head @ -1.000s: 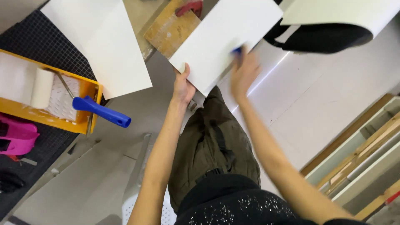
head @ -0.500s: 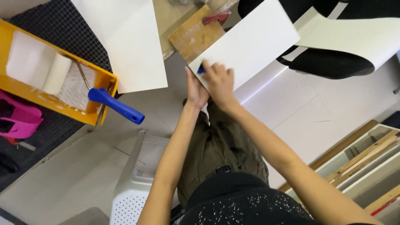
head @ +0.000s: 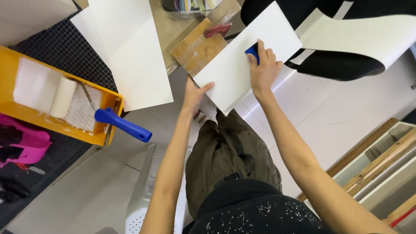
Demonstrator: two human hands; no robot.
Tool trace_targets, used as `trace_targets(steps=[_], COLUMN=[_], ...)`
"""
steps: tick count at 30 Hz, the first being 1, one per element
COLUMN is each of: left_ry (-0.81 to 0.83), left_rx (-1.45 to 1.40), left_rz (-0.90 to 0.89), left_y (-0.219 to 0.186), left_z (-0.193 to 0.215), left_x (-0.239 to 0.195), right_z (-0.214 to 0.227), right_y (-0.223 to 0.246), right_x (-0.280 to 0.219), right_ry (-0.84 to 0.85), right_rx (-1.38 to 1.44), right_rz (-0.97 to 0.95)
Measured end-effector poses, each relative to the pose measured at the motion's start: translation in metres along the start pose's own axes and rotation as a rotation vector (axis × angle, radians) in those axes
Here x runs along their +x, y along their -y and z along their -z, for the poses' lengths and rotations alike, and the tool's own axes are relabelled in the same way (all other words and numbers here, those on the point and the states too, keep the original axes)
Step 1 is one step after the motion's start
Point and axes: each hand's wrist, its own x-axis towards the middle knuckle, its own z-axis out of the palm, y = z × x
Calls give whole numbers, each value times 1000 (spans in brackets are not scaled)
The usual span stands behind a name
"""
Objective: Applying adhesive paper to white boards using a paint roller and a squeegee tool.
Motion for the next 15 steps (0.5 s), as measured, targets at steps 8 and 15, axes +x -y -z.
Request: trace_targets(steps=[8,15], left_ry=[199,247], left_rx=[784,921], left_rz=[2,-74], left_y=[-39,-53], left_z=[50,54], left_x=[1,1], right_z=[-10,-17], right_y=[-10,41], right_x=[-39,-70], right_ry=[127,-32], right_rx=[-64,-104], right_rz=[179,52])
